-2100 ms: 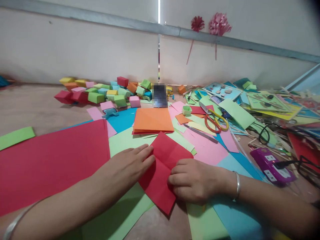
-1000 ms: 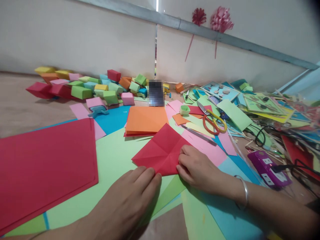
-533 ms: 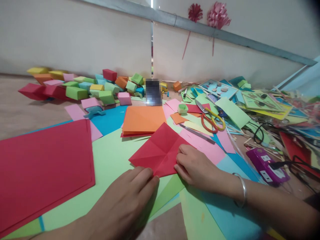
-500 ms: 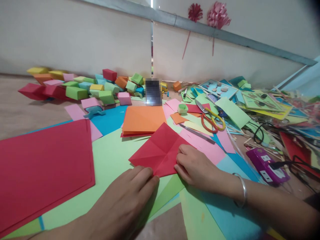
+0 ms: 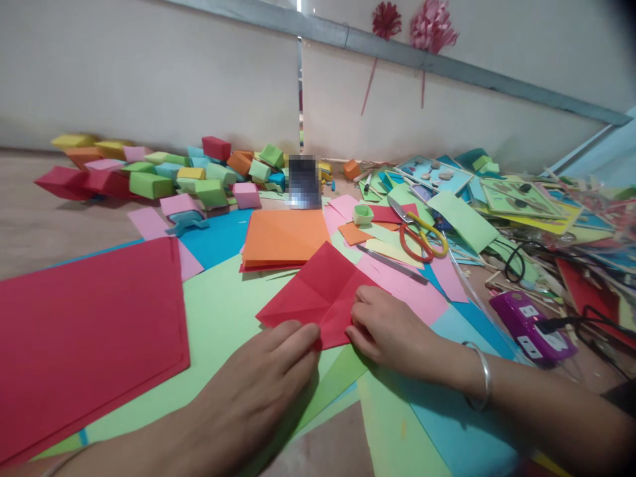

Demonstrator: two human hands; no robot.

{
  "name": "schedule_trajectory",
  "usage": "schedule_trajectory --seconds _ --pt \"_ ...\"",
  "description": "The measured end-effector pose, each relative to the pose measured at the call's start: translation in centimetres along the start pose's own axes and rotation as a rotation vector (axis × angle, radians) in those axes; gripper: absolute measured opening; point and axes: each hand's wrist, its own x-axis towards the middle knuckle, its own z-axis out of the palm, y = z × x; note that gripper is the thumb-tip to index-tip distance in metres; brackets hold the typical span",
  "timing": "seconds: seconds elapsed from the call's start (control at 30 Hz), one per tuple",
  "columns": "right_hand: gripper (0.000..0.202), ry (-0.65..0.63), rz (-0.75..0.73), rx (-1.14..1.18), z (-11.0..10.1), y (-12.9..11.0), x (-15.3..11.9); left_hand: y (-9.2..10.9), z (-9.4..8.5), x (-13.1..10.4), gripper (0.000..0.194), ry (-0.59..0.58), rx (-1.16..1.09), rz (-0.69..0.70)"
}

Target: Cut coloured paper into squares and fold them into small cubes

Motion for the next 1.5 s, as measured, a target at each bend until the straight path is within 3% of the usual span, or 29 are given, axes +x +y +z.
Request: schedule_trajectory --seconds 0.27,0.37,0.6,1.0,1.13,1.3,1.5 --pt "0.015 0.043 0.057 0.076 -0.3 0.4 0.0 -0.4 0.0 0.2 0.032 -0.033 0.142 0.162" --pt "0.019 0.026 0.046 0.131 -0.4 0.8 0.1 -0.9 0.5 0.1 0.025 -0.001 0.046 0.146" --pt "0.026 -0.006 0.07 0.207 -0.7 0.9 0.4 -1.3 0.7 0.7 0.031 -0.03 -0.133 0.099" --pt "0.034 0.016 0.002 0.099 -0.2 1.1 0.7 -1.1 0.4 1.2 0.043 -0.084 -0.039 0.115" --pt "0.031 -0.038 -0.024 0.129 -0.8 1.7 0.6 -1.7 0.9 0.7 0.035 -0.066 -0.014 0.119" --pt "0.032 -0.152 -0.028 0.182 -2.3 2.6 0.8 -3.1 0.2 0.2 0.039 -0.046 0.043 0.289" --pt "0.037 -0.235 -0.025 0.215 -3.4 2.7 1.3 -3.2 -1.8 -0.3 0.042 -0.128 -0.017 0.175"
